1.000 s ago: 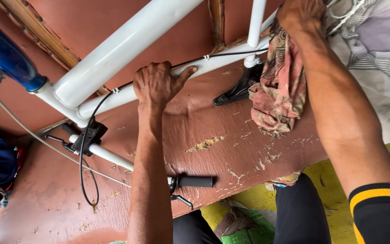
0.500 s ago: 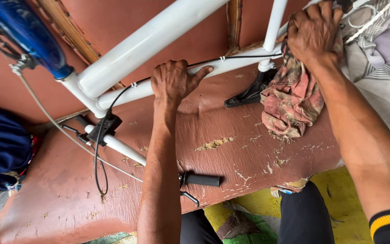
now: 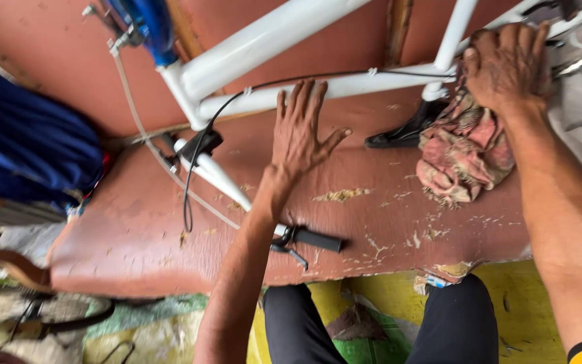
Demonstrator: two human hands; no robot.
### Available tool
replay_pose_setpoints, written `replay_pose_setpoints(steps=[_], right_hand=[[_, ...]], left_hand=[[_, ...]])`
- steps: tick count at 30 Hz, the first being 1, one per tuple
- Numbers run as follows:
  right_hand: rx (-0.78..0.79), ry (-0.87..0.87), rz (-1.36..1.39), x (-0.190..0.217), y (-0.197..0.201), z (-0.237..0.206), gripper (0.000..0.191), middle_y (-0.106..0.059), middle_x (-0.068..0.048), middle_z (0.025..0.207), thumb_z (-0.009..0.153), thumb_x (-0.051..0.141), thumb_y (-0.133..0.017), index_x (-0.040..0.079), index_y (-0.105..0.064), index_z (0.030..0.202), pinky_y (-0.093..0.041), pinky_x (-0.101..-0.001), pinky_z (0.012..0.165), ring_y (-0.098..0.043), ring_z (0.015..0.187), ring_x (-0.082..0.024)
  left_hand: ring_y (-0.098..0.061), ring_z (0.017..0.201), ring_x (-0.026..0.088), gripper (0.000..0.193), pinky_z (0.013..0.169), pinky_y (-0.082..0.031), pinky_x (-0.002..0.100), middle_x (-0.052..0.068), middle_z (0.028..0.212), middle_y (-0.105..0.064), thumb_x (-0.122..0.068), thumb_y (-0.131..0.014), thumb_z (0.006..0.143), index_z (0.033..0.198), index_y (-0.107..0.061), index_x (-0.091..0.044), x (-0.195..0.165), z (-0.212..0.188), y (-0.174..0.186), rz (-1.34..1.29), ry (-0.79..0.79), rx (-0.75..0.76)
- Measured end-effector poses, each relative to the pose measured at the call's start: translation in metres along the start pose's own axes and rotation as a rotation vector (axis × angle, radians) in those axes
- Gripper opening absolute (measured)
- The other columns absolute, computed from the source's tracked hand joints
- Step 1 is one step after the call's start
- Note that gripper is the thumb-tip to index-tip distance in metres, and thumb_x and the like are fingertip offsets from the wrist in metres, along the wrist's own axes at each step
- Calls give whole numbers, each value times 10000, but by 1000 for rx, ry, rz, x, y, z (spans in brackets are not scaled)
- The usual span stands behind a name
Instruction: The person wipes down a white bicycle frame resting on a padded bench, using a cloth to clean the top tube, seat tube, and handlebar area. They turn the frame and reposition the bike to reach different sections, briefly pause to point at the frame, then resume wiping.
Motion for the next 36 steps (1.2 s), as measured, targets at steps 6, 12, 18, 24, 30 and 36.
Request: replay_pose_setpoints(steps=[6,12,18,24,30,36], right_hand=[[40,10,-147,11,3,-5,651,-528,-343,1289,1209,514,-254,-10,-586,1406,-65,-649,1245,-437,1361,-484],[-78,-1,-5,23,16,-15,528,-470,-350,1327,1170,380,-296,-29,-520,1419,-60,-635,1299,-373,1388,-483],[-76,0,-146,33,22,-17,534,-495,-364,1324,1187,439,-343,-10,-539,1399,-46,-650,1266,-378,1400,-480],[-34,-9,-67,33,26,-21,537,-509,-362,1315,1189,401,-368,-68,-547,1381,-70,-658,1274,-391,1387,-484],[-73,2,-49,30,19,-24,530,-494,-351,1297,1132,352,-406,-103,-544,1366,-74,-642,1282,-393,1356,-481],[-115,19,-28,29,18,-24,553,-474,-367,1294,1109,330,-444,-144,-521,1382,-81,-660,1312,-410,1279,-485]], left_hand=[[-660,1135,366,1157,1064,-440,594,235,1279,-645,-485,-770,903,1616,2,-2,47,-45,33,-95,417,47],[-701,688,407,1159,524,-530,449,255,912,-739,-387,-774,975,1609,134,-45,83,-36,72,-115,410,-104],[-630,450,314,1138,392,-476,415,105,569,-654,-389,-758,946,1600,124,-87,86,-27,53,34,421,36],[-596,396,218,1070,354,-467,369,73,559,-656,-466,-738,973,1612,61,-153,77,-41,23,49,394,175],[-577,394,215,1122,372,-491,383,93,575,-651,-461,-742,932,1616,100,-175,53,-61,-14,35,432,325],[-582,403,219,1150,384,-515,394,91,584,-657,-452,-737,928,1610,137,-148,29,-56,-36,-25,465,350]])
Point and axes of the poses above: each hand's wrist, its own z-axis towards the middle knuckle, its own y-axis out of the back of the hand, x = y × z, the point moved 7 cm from there along z, towards the middle knuckle
